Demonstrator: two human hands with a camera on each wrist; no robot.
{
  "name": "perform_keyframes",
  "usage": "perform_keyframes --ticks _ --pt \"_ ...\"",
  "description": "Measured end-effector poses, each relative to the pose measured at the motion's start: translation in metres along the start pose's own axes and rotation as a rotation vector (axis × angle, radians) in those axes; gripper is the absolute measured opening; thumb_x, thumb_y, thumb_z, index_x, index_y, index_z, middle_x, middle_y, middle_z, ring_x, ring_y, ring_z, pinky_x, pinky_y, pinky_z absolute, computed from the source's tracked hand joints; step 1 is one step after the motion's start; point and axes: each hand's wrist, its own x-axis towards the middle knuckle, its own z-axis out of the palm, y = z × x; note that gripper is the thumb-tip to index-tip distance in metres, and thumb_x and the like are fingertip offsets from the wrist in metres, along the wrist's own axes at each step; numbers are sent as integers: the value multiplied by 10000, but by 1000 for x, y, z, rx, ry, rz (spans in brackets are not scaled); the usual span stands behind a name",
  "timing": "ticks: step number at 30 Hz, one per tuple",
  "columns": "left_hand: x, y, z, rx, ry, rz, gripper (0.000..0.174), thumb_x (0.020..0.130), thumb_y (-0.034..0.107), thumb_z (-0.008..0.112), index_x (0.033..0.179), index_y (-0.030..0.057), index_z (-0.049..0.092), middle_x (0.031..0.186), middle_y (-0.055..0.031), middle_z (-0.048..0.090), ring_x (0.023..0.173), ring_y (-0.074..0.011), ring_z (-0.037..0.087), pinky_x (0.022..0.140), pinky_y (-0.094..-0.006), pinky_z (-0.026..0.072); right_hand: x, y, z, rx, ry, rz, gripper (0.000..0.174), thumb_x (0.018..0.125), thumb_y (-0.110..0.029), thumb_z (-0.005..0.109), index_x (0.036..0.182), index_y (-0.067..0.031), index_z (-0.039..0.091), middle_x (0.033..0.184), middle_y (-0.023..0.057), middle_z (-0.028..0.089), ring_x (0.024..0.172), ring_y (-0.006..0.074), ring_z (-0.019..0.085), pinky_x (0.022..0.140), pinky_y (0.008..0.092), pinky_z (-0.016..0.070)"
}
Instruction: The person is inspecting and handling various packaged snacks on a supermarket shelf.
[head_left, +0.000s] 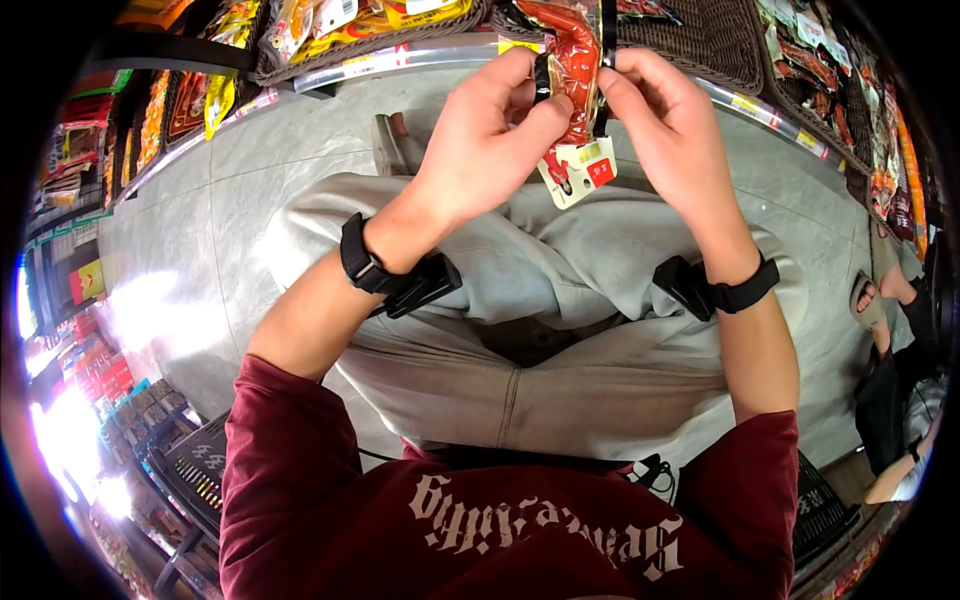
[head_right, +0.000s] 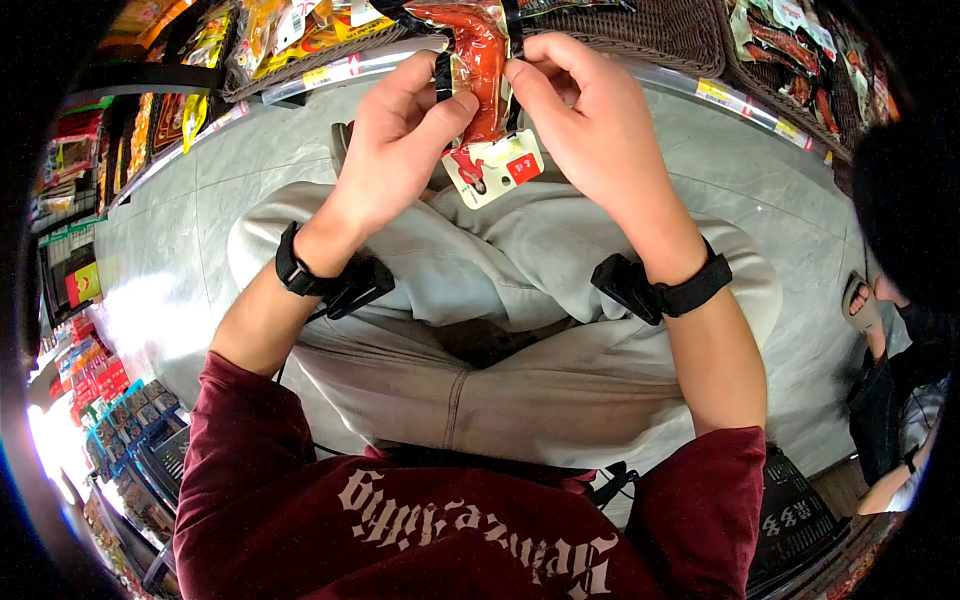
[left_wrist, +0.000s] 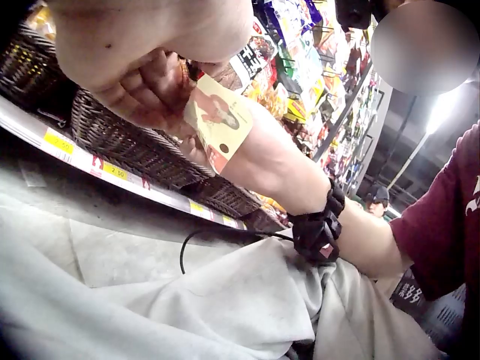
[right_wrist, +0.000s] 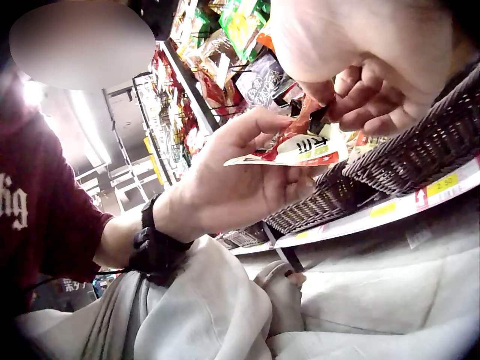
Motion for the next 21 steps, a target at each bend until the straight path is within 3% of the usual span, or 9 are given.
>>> perform_keyframes --ticks 3,11,13,21 --pt "0 -3 0 -11 6 18 170 1025 83 639 1141 -36 606 975 -60 725 855 -71 659 734 -263 539 2 5 4 129 133 -73 134 999 -127 694 1065 -12 713 877 26 726 763 86 644 704 261 518" --pt "1 -1 1 -49 38 -12 187 1039 56 618 1193 -46 589 1026 -75 737 901 -87 669 788 -269 553 3 0 0 114 120 -87 121 992 -117 702 1067 -23 720 883 19 725 768 79 644 701 254 515" --pt "2 1 -4 42 -2 -83 276 1074 72 587 1327 -37 586 1135 -73 726 1006 -101 668 906 -274 546 3 -1 -2 106 112 -89 118 990 -114 703 1067 -26 721 885 17 724 769 78 644 700 252 515" --pt "2 -1 -2 -12 -10 -28 343 1055 32 580 1391 -30 547 1196 -102 722 1079 -135 673 968 -300 534 -1 -5 -2 52 39 -76 110 984 -105 710 1069 -36 727 890 11 723 773 72 644 697 245 513"
